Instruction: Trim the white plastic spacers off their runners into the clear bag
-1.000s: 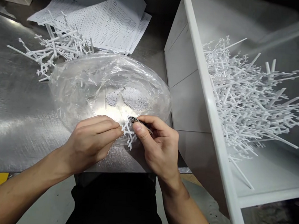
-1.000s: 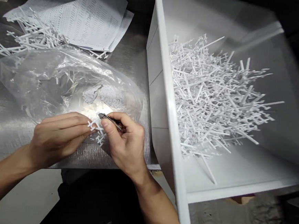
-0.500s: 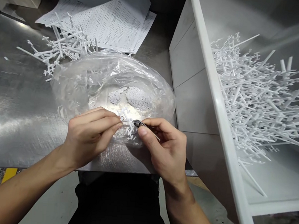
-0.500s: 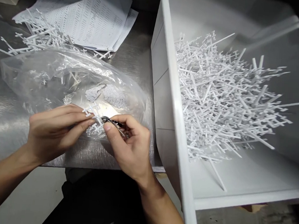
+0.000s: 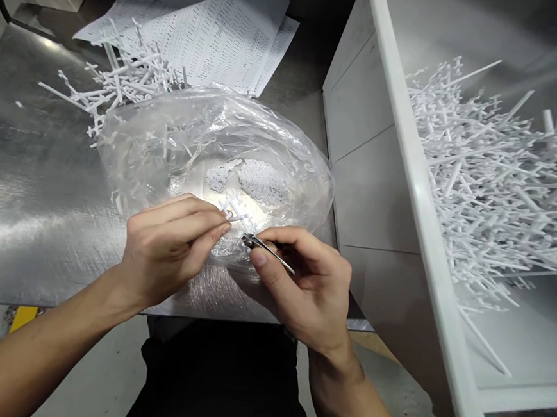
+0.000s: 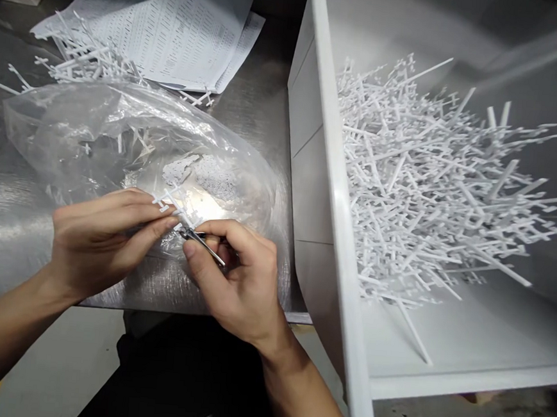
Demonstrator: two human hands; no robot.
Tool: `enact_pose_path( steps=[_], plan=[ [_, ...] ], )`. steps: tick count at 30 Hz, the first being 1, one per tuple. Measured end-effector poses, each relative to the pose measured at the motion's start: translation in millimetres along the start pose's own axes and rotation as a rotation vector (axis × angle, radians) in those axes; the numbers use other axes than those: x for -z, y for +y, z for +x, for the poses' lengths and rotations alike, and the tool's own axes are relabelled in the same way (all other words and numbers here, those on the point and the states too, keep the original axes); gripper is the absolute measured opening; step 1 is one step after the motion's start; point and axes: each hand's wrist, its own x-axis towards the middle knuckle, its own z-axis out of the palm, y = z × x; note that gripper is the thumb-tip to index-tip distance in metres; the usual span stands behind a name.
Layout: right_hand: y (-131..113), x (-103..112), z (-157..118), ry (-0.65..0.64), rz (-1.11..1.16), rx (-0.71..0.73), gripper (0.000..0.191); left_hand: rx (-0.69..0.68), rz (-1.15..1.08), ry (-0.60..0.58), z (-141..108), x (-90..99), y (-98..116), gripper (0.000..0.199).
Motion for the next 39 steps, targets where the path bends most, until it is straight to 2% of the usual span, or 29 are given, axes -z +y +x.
enact_pose_path(
  steps=[8,15,22,32,39],
  plan=[
    [2.7,0.5,0.7,-0.003,-0.066,0.045,0.005,0.017,0.035,-0.033,-0.8,0.5,-1.0,0.012],
    [0.5,-1.2,5.3,0.033,0.016,-0.064,0.006,0.011,0.071,-0.057,0.4,-1.4,-2.7,0.011],
    [0.9,-2.3,5.9,0.153,0.091,-0.097,0.003,0.032,0.005,0.005,0.6,0.2,-0.7,0.011],
    [2.5,-5.2,4.6,0.139,0.100,-0.070,0.004,-0.007,-0.020,0.037,0.4,-0.1,-1.7,0.014],
    [5.8,-2.8,3.0,0.121,0.064,-0.016,0.004,-0.012,-0.030,0.002,0.0,0.6,-0.9,0.014]
  ],
)
